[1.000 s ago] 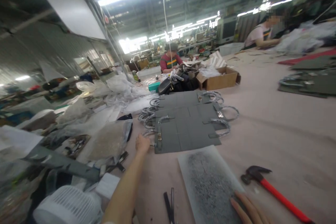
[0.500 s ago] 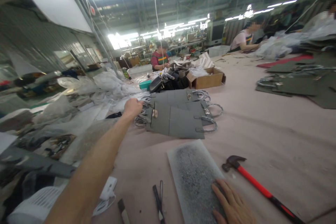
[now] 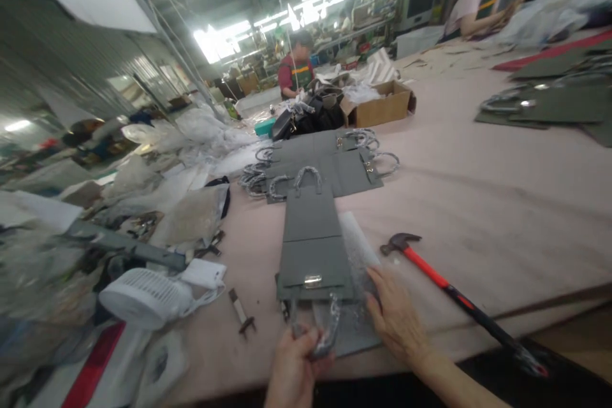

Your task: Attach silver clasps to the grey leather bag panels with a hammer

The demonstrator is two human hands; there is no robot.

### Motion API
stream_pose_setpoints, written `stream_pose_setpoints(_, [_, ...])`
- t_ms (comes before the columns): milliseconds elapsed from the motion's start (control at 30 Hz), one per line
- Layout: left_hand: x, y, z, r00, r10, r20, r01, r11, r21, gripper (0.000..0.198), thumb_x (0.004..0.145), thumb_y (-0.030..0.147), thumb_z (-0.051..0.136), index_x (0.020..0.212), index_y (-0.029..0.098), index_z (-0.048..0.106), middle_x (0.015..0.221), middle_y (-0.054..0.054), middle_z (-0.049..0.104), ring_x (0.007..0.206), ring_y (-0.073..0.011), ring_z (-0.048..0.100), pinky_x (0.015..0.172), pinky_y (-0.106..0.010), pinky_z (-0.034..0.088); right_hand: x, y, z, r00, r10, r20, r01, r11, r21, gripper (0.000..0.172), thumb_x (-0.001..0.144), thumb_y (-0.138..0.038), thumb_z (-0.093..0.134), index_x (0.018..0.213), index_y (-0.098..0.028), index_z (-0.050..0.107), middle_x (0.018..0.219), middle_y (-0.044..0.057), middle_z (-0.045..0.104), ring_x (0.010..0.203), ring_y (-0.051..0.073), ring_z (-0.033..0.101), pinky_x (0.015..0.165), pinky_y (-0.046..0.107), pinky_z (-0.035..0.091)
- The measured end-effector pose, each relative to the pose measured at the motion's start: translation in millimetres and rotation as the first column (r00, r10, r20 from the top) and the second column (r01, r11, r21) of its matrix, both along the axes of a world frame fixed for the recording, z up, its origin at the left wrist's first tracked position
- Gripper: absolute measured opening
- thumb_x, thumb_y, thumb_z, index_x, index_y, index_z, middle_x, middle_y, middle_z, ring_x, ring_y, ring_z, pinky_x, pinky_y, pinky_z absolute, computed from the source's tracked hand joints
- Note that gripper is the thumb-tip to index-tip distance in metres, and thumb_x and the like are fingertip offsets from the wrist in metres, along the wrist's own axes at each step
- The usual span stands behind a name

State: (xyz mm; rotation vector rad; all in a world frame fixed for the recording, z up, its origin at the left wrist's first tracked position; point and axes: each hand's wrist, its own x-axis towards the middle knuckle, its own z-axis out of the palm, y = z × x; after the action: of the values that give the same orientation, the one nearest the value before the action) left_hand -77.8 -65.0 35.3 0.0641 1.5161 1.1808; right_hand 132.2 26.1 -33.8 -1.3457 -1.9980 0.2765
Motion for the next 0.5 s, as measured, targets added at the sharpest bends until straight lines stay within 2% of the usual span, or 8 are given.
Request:
stream_pose_setpoints(33, [28,-11,-11.2,0.995,0.002,0.097,-0.003,1.0,0.009,0.04,0.059,0.023,0.087,0.08,0.021,0.052,0.077,-0.002,0.069,0.069,-0.0211,0.072,0.066,-0.036,0.061,3,1,1.2,0.995,-0.007,-0.1,0.003,0.999,-0.042,0.042,0.101,-0.033,0.04,0.136,-0.015,0.055,0.135,0.017,0.063,0.126,0.028,0.059,0.106,0.05,0.049])
stream_pose_setpoints(100, [74,-22,-22.6,0.978,0.007,0.208,-0.014,0.999,0.033,0.044,0.058,0.027,0.088,0.081,0.021,0.051,0.079,-0.003,0.069,0.068,-0.019,0.07,0.066,-0.034,0.06,10,3,4.6,0.962,-0.032,-0.272,-0.01,0.988,-0.153,0.042,0.103,-0.036,0.036,0.136,-0.017,0.054,0.132,0.016,0.064,0.124,0.026,0.06,0.106,0.047,0.05])
stream_pose_setpoints(200, [110,-28,-22.3,0.981,-0.04,0.189,0.033,0.998,0.045,0.042,0.063,0.035,0.083,0.083,0.021,0.049,0.079,-0.004,0.069,0.071,-0.021,0.072,0.062,-0.03,0.057,21,3,10.3,0.924,-0.04,-0.38,-0.074,0.957,-0.279,0.042,0.102,-0.04,0.038,0.135,-0.018,0.054,0.135,0.015,0.062,0.127,0.025,0.059,0.107,0.045,0.049])
stream_pose_setpoints(267, [114,-30,-18.3,0.989,-0.104,0.102,0.101,0.994,0.032,0.037,0.064,0.034,0.076,0.085,0.02,0.048,0.076,-0.005,0.068,0.07,-0.0229,0.072,0.057,-0.028,0.054,27,-2,10.7,0.935,0.014,-0.355,-0.112,0.96,-0.257,0.045,0.1,-0.043,0.044,0.135,-0.017,0.053,0.137,0.017,0.06,0.129,0.027,0.056,0.11,0.048,0.047])
stream_pose_setpoints(367, [107,-28,-13.9,0.988,-0.154,-0.026,0.153,0.988,-0.036,0.037,0.059,0.026,0.067,0.09,0.02,0.047,0.071,-0.003,0.066,0.062,-0.0227,0.07,0.051,-0.027,0.05,31,-14,3.2,0.965,0.099,-0.244,-0.144,0.974,-0.172,0.049,0.097,-0.044,0.049,0.137,-0.016,0.052,0.14,0.019,0.056,0.132,0.03,0.053,0.11,0.053,0.045])
stream_pose_setpoints(500, [98,-21,-12.7,0.983,-0.18,-0.042,0.177,0.981,-0.082,0.042,0.054,0.024,0.058,0.094,0.02,0.044,0.069,-0.002,0.062,0.052,-0.0209,0.065,0.045,-0.027,0.048,29,-27,-10.2,0.988,0.124,-0.093,-0.134,0.985,-0.109,0.046,0.099,-0.04,0.044,0.137,-0.015,0.052,0.143,0.021,0.052,0.133,0.033,0.05,0.107,0.056,0.046])
